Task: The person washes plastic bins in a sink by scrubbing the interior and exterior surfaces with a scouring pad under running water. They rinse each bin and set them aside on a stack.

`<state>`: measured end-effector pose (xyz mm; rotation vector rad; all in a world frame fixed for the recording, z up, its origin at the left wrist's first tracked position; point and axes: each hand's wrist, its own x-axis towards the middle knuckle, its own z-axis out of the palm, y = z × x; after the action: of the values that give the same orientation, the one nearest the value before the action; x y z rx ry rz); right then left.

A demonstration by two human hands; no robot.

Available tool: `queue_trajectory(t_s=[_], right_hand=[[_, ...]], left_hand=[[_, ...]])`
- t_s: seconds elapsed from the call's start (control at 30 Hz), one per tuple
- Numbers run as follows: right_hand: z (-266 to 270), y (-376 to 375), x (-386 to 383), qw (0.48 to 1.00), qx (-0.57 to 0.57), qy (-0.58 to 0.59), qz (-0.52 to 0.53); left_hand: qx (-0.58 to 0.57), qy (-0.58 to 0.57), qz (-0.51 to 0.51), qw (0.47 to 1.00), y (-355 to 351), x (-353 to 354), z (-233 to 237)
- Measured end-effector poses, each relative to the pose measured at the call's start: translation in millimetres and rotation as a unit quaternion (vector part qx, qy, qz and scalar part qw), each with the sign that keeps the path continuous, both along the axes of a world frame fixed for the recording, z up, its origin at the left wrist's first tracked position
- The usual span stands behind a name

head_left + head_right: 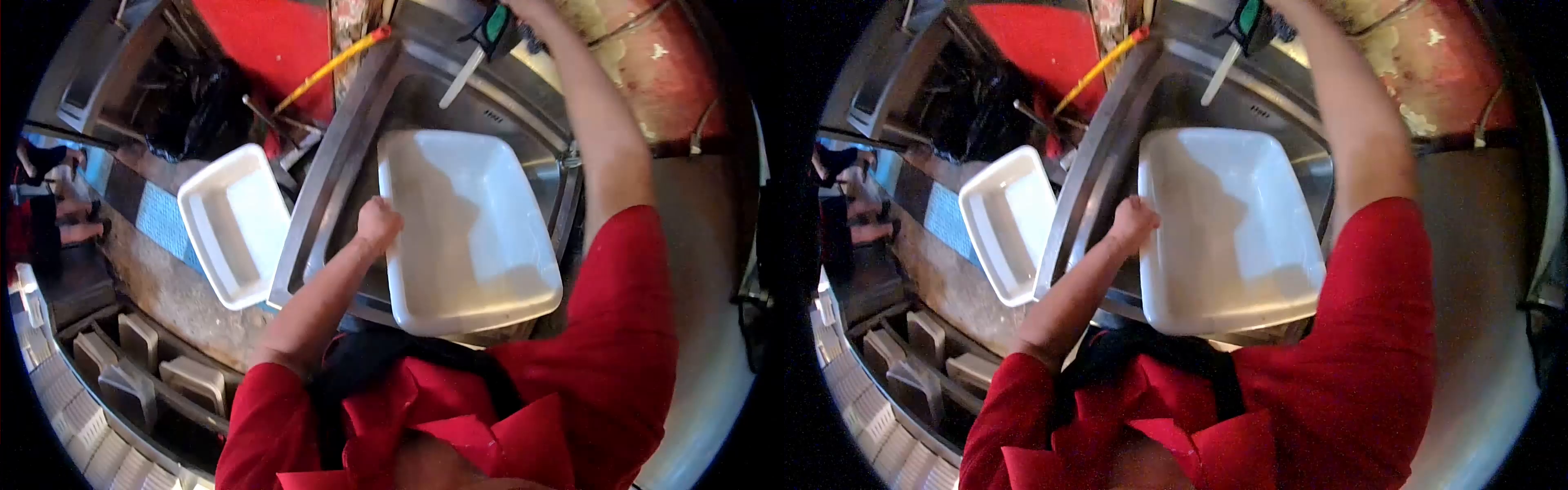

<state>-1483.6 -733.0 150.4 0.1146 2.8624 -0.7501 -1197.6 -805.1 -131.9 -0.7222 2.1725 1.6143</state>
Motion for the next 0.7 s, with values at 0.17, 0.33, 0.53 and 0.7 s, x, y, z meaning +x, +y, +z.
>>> queue_trajectory(t_s=[0.17, 0.33, 0.53, 0.7], right_hand=[[-24, 20, -50, 0.912, 0.249, 0.165, 0.282], [-40, 43, -27, 0.802, 0.262, 0.315, 0.434], [-93, 78, 21, 0.828, 0.041, 0.497, 0.256], [-233, 97, 114, 0.989, -0.074, 0.035, 0.125]], left_hand=[[0.054, -0.039, 0.073, 0.995, -1, -18, -17], [-0.025, -0.013, 0.038, 0.999, -9, -35, -12], [-0.046, 0.044, 0.044, 0.997, -20, -45, -28], [-0.122, 0.098, 0.018, 0.988, -17, -56, -21]])
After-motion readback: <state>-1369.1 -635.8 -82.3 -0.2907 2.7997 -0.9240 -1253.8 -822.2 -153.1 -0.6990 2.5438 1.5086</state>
